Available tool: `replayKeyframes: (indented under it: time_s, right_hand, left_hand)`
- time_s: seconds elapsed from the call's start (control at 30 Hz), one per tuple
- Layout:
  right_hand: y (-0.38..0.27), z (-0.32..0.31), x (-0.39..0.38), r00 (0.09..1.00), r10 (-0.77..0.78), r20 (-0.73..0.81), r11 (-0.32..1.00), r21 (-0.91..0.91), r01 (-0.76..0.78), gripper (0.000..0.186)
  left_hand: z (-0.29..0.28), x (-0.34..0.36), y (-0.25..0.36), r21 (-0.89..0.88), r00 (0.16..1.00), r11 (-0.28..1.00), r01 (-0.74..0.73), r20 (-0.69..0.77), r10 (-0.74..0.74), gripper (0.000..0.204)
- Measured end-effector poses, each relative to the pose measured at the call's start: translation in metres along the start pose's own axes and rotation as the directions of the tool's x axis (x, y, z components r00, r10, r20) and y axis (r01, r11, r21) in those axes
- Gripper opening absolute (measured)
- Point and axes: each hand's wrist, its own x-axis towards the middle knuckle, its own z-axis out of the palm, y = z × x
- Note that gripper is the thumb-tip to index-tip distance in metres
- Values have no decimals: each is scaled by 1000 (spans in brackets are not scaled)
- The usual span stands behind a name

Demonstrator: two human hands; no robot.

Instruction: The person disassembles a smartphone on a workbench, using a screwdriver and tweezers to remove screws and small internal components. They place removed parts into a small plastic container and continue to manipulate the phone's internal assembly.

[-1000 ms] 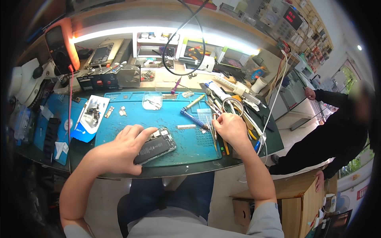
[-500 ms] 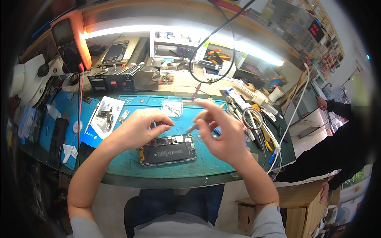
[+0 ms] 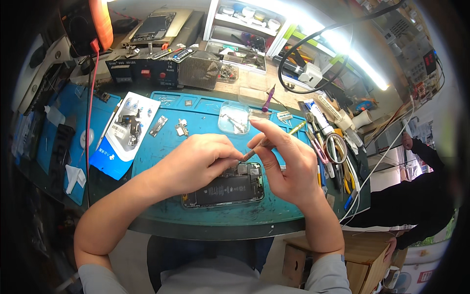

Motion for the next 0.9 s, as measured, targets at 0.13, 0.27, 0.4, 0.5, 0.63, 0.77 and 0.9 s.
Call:
replayKeyframes:
  time_s: [0.13, 0.27, 0.4, 0.5, 0.63, 0.77, 0.9]
  right_hand:
    - [3, 3, -2, 1000, 9, -18, 1000, 30, -8, 51]
    - [3, 5, -2, 999, 23, -48, 997, 71, -20, 57]
    - [3, 6, -2, 999, 28, -44, 997, 68, -25, 56]
    - [4, 6, -2, 999, 24, -44, 998, 57, -22, 55]
    - [2, 0, -3, 1000, 13, -10, 1000, -26, -13, 56]
    - [3, 3, 3, 997, -3, -79, 1000, -17, 1, 55]
    - [4, 3, 2, 990, 111, -82, 994, 7, -111, 51]
  left_hand:
    - [-1, 1, -1, 4, 1000, 1000, 18, 9, -18, 14]
    - [-2, 1, -2, -16, 1000, 1000, 21, 4, -21, 14]
    - [-1, 2, -1, 0, 1000, 1000, 5, 1, -5, 14]
    - [0, 1, -2, 3, 1000, 1000, 5, 6, -5, 14]
    - [-1, 1, 0, 20, 1000, 1000, -1, 7, 1, 14]
    - [-2, 1, 1, 16, 1000, 1000, 25, 17, -25, 14]
    - [-1, 3, 3, 24, 1000, 1000, 16, 12, -16, 14]
